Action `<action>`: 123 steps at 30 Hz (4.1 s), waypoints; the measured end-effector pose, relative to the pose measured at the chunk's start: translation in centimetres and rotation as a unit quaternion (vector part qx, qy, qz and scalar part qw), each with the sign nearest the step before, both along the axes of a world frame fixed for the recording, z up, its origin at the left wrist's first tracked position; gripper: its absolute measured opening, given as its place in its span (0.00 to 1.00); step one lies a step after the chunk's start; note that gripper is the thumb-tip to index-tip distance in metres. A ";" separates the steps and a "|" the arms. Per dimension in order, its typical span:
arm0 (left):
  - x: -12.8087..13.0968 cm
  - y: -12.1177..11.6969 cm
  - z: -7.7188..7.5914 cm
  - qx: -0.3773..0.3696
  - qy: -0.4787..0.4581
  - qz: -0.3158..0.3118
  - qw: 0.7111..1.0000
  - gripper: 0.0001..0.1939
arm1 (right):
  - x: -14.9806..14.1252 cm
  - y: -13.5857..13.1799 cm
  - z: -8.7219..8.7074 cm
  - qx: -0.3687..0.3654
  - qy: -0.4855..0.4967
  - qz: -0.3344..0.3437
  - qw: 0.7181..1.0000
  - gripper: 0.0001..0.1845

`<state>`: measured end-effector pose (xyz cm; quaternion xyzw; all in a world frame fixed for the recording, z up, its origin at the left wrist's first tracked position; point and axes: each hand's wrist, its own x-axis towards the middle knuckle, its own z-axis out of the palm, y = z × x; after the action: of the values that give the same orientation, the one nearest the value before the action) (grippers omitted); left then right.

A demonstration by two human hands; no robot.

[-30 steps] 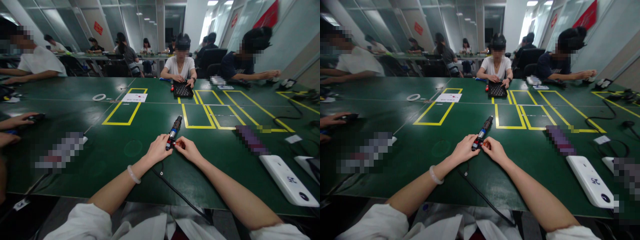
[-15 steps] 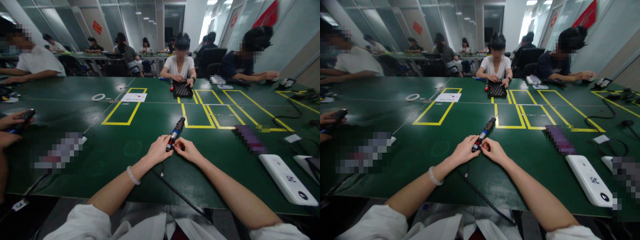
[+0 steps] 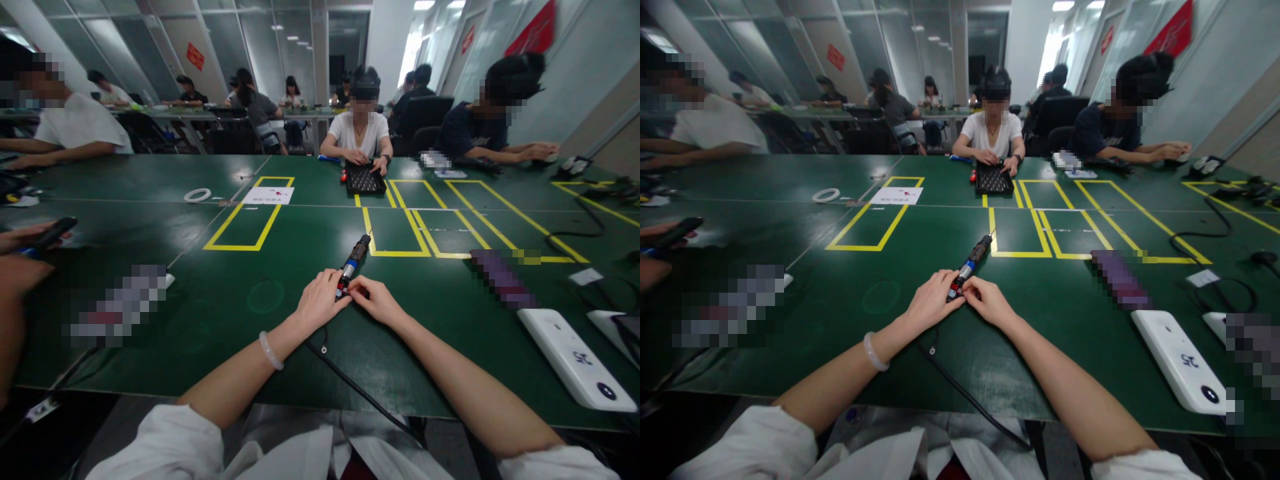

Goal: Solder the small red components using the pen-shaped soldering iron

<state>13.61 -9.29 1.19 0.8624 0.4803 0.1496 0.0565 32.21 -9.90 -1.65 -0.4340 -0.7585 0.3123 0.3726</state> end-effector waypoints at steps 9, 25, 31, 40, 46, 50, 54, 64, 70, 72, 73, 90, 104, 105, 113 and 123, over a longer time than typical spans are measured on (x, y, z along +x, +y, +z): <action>0.0 0.2 0.5 0.010 0.040 0.018 0.999 0.26 | 0.4 -0.2 -0.1 -0.012 0.014 0.000 1.000 0.09; -13.9 8.8 0.0 -0.065 0.074 0.224 0.970 0.30 | 0.9 -0.2 0.1 -0.024 0.008 0.007 1.000 0.08; -20.9 10.5 0.0 -0.089 0.079 0.331 0.936 0.31 | 0.8 -0.3 0.1 -0.026 0.002 0.010 1.000 0.08; -23.1 9.7 0.6 -0.028 0.095 0.371 0.923 0.31 | 0.8 -0.2 0.0 -0.028 0.001 0.014 1.000 0.08; -22.1 9.4 0.7 -0.006 0.067 0.403 0.913 0.24 | 0.8 -0.2 -0.1 -0.033 0.003 0.019 0.999 0.09; -21.9 9.2 0.9 -0.024 0.073 0.390 0.918 0.16 | 0.8 -0.2 0.0 -0.034 0.002 0.018 0.999 0.09; -21.7 9.0 1.0 -0.013 0.083 0.390 0.917 0.13 | 0.7 -0.2 0.1 -0.036 0.005 0.020 0.999 0.09; -20.9 8.6 1.3 -0.018 0.066 0.408 0.910 0.16 | 0.7 -0.2 0.1 -0.039 0.004 0.020 0.999 0.09; -20.4 8.5 1.4 -0.020 0.045 0.434 0.900 0.17 | 0.7 -0.1 -0.1 -0.036 0.000 0.021 0.999 0.09; -20.3 8.5 1.4 -0.021 0.042 0.441 0.896 0.18 | 0.7 -0.1 -0.2 -0.035 -0.001 0.022 0.999 0.09; -20.2 8.5 1.5 -0.022 0.041 0.445 0.894 0.18 | 0.7 -0.1 -0.2 -0.034 -0.001 0.023 0.999 0.09; -18.0 8.5 1.9 0.049 -0.067 0.380 0.921 0.18 | 0.6 -0.2 0.0 -0.034 0.002 0.024 0.999 0.08; -2.2 2.4 2.3 -0.227 -0.242 -0.099 0.938 0.17 | 0.7 -0.2 0.1 -0.033 0.013 0.022 0.999 0.10; -1.7 2.1 2.1 -0.255 -0.260 -0.098 0.926 0.18 | 0.7 -0.2 0.2 -0.034 0.020 0.023 0.999 0.11; -1.3 2.1 0.0 -0.343 -0.346 -0.077 0.870 0.14 | 0.3 -0.5 0.4 -0.029 0.050 0.061 0.996 0.15; -1.2 1.4 0.4 -0.278 -0.324 -0.092 0.899 0.10 | 0.1 -0.4 0.3 -0.014 0.047 0.029 0.998 0.08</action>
<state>12.41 -7.87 1.61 0.7555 0.3763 0.2753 0.4602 32.33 -10.35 -1.36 -0.4022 -0.7481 0.3533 0.3922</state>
